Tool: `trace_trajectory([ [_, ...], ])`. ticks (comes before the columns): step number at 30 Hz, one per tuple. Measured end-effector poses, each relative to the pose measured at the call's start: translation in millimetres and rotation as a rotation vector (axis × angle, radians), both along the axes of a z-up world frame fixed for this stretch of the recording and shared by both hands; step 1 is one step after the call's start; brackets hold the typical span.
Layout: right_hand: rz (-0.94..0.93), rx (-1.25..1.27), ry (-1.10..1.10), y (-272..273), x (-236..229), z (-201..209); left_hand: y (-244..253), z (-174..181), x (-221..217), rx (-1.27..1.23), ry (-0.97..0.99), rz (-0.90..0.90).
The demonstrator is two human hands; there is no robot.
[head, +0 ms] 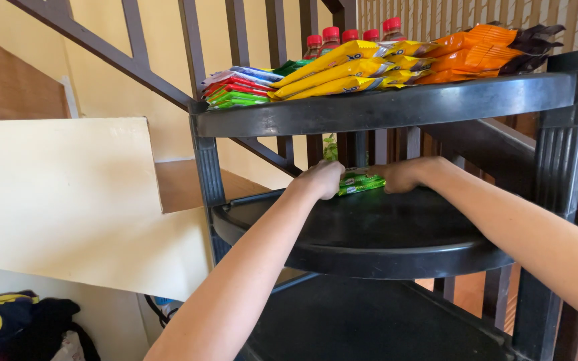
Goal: Unpacking various snack packages from a cardboard box and arranging them onto a tiered plastic shelf.
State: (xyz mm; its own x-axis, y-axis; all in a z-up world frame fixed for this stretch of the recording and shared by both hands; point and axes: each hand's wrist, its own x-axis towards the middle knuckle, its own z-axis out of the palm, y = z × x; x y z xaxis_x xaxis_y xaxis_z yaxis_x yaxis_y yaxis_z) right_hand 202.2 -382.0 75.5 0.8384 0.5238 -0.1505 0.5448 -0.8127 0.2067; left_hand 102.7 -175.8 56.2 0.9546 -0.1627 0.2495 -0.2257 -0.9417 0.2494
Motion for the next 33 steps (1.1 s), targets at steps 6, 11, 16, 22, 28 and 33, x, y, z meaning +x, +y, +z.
trace_trajectory([
  [6,-0.035,-0.085,0.000,2,-14,19,8,7,1,-0.087,-0.047,-0.057],
  [11,0.121,0.113,-0.033,5,-66,36,12,21,-52,-0.201,-0.237,-0.191],
  [16,0.390,0.429,-0.075,33,-193,46,11,14,-143,-0.356,-0.413,-0.279],
  [22,0.229,0.341,-0.386,54,-309,32,17,-8,-242,-0.447,-0.464,-0.217],
  [28,0.335,0.342,-0.332,76,-395,4,43,-30,-329,-0.498,-0.314,-0.236],
  [33,0.489,0.367,-0.263,97,-435,-33,70,-52,-392,-0.446,-0.301,-0.257],
])
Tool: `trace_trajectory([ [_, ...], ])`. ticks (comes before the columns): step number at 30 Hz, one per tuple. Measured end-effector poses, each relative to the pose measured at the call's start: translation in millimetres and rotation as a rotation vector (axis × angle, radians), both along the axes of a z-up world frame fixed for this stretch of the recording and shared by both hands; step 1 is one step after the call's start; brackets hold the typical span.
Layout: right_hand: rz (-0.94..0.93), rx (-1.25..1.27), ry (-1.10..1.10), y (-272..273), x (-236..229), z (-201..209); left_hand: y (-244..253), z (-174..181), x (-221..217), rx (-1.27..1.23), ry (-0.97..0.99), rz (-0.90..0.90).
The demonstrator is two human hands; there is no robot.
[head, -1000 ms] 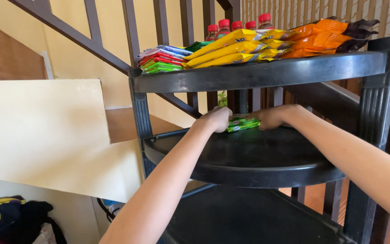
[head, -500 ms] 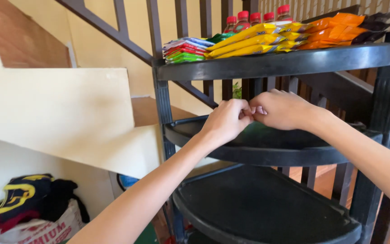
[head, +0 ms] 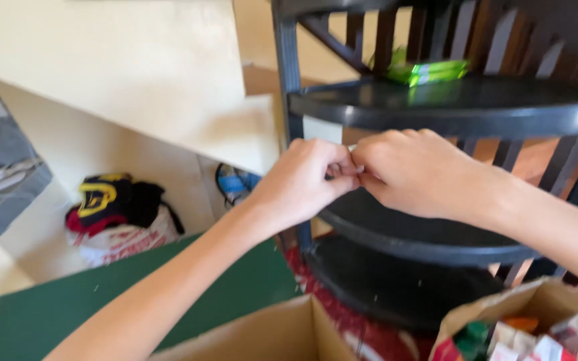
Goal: Unpacking various snack packages from a cardboard box and arranging them onto a tiered plastic shelf.
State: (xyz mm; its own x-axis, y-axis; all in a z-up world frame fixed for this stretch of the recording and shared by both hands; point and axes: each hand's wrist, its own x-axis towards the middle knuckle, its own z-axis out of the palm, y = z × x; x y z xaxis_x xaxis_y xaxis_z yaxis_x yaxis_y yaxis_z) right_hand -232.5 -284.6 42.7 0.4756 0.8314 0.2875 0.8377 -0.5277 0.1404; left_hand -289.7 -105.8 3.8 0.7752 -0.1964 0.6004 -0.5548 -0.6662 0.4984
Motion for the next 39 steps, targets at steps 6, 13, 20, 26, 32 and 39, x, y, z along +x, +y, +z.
trace_trajectory([
  [6,-0.031,-0.150,0.063,43,-75,-25,43,-37,-72,0.048,0.037,0.027],
  [13,0.089,-0.356,0.123,87,-117,-77,74,-77,-156,0.075,0.164,0.161],
  [20,0.295,-0.439,0.176,131,-132,-137,101,-138,-192,0.017,0.314,0.242],
  [26,0.438,-0.464,0.269,154,-127,-209,122,-204,-199,-0.073,0.509,0.271],
  [32,0.498,-0.588,0.429,161,-132,-284,128,-278,-215,-0.161,0.598,0.187],
  [39,0.486,-0.706,0.790,182,-152,-349,131,-347,-222,0.212,0.754,0.150],
])
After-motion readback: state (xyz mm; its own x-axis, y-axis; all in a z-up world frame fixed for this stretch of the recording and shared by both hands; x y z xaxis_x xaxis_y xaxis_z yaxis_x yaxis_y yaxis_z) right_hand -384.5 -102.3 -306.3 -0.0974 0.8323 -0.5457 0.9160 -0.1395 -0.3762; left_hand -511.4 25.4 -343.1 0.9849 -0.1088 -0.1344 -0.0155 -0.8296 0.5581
